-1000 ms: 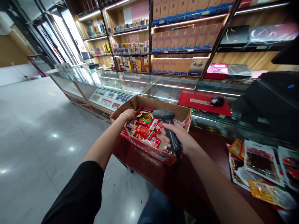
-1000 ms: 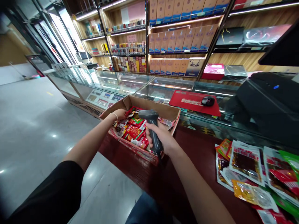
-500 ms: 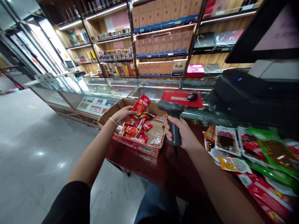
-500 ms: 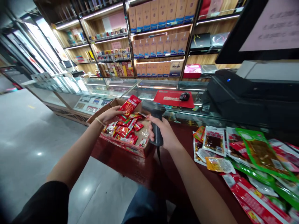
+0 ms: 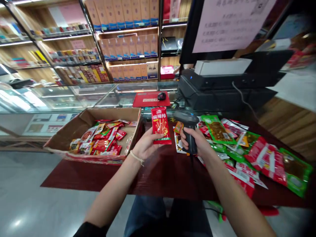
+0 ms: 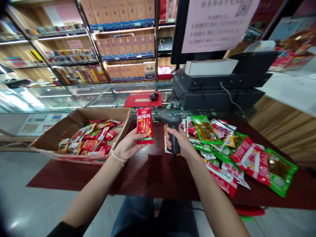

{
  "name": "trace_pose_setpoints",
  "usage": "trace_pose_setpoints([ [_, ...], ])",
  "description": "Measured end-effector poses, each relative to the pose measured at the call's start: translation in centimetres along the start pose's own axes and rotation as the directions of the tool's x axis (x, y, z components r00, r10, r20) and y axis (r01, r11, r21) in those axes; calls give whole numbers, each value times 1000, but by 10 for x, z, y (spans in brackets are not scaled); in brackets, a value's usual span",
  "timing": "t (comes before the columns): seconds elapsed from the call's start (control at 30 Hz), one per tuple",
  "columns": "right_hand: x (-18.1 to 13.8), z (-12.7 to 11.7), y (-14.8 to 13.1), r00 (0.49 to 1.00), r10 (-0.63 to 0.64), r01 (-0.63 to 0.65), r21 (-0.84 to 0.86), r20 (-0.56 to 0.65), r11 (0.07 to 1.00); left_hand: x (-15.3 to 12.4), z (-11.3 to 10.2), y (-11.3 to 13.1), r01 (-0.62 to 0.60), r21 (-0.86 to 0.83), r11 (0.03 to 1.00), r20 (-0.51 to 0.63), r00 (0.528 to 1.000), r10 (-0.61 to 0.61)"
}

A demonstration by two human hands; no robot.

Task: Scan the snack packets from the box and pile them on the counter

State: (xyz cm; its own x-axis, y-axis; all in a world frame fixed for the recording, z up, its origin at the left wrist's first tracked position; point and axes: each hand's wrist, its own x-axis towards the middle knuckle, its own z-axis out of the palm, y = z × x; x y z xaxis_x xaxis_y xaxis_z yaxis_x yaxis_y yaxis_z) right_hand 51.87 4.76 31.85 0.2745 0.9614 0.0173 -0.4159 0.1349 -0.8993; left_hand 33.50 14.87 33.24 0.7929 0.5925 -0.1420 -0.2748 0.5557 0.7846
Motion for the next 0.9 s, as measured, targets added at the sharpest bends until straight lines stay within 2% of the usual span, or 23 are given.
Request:
trace_pose_setpoints([
  [0.13,-5,-25,5,997,29,-28,13,-72,1000,32,-10,-49,-41,-103,994,-24,999,39],
  [0.23,-5,-35,15,994,40,-36,34,-101,999,47,-28,-66,-8,-113,994,10,1000,9],
  [0.4,-8,-39,30,992,74,-71,24,-107,997,48,-45,-71,82,-139,987,85,994,-71],
  [0.57,-11,-41,35,987,133,-130,39,-88,991,47,-46,-72,192,-249,949,61,981,-183],
  [0.7,-11,-44,36,984,148,-142,67,-97,988,47,-48,-73,136,-186,973,26,991,-134],
  [0.9,-11,-44,35,982,158,-153,55,-106,987,53,-51,-80,-55,12,998,-119,991,56],
])
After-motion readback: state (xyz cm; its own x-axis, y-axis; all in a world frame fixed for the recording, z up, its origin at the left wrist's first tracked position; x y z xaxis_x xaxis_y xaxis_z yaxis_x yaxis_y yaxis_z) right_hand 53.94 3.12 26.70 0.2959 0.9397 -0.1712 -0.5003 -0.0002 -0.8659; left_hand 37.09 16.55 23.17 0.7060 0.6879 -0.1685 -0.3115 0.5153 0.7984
